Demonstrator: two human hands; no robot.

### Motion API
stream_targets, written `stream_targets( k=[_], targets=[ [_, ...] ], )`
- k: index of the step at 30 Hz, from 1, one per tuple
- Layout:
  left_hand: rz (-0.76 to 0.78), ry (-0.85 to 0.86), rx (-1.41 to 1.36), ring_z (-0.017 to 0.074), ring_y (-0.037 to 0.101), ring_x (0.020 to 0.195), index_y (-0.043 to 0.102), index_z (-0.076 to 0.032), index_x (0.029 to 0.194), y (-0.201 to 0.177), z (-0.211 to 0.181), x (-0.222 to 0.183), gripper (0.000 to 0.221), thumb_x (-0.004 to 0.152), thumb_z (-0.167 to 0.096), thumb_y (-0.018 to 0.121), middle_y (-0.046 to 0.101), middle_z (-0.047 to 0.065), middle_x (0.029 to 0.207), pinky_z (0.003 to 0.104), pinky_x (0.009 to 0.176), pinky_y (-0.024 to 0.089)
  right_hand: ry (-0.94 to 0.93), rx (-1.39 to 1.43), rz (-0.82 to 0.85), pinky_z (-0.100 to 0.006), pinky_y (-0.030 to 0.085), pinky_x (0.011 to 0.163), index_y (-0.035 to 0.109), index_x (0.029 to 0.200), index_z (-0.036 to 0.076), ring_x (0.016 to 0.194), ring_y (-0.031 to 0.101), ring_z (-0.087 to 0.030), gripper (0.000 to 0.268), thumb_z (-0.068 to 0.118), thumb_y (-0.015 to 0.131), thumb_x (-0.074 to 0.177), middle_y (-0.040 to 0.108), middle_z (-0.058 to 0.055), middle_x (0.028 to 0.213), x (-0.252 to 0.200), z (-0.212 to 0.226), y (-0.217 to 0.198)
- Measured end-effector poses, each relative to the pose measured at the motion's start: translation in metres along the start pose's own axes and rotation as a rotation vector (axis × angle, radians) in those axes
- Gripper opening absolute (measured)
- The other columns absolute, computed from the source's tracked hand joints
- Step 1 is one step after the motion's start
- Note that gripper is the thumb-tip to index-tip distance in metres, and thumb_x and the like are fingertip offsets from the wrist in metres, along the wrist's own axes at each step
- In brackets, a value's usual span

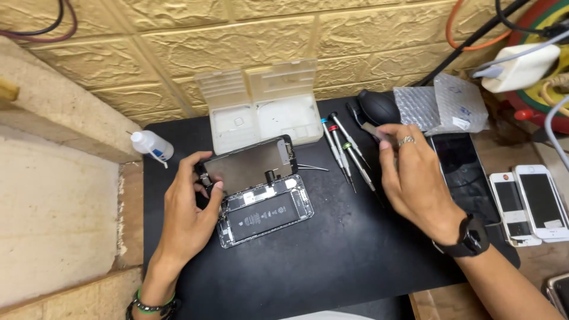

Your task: The person uses a screwdriver to remove screws from the bottom of a smartphone. They then use a metal prying tool to separate the screen from the phone's body. After opening the device, they use a screwdriver to remove screws from an internal metal bracket.

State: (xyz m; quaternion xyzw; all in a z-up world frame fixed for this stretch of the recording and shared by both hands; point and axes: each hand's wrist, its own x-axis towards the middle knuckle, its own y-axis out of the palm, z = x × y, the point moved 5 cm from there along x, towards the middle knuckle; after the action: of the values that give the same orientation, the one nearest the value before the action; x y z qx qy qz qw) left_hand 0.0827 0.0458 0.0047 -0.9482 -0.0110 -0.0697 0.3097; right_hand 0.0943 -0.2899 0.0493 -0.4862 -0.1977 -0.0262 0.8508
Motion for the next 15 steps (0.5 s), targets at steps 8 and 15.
stream_targets(
  k=[8,15],
  targets=[
    [-0.114,0.070,-0.097,0.0331,0.069,0.079,0.056,0.001,0.132,0.001,0.003,0.000,0.046,0.087,0.005,0.065,0.067,0.023,0.089,0.037,0.064,0.057,-0.057,-0.181,0.001,-0.054,0.057,0.073,0.058,0.130,-0.005,0.092,0.070,-0.050,0.027,0.002,0.052,0.106,0.062,-0.023,0.101,0.032,-0.005,0.033],
    [-0.135,0.078,-0.108,0.0360,0.071,0.079,0.050,0.001,0.130,0.005,0.006,-0.001,0.043,0.089,0.001,0.063,0.068,0.024,0.090,0.039,0.064,0.057,-0.138,-0.330,-0.062,-0.051,0.061,0.064,0.062,0.123,-0.004,0.082,0.073,-0.048,0.023,0.002,0.062,0.101,0.054,-0.016,0.108,0.037,0.004,0.045]
  ],
)
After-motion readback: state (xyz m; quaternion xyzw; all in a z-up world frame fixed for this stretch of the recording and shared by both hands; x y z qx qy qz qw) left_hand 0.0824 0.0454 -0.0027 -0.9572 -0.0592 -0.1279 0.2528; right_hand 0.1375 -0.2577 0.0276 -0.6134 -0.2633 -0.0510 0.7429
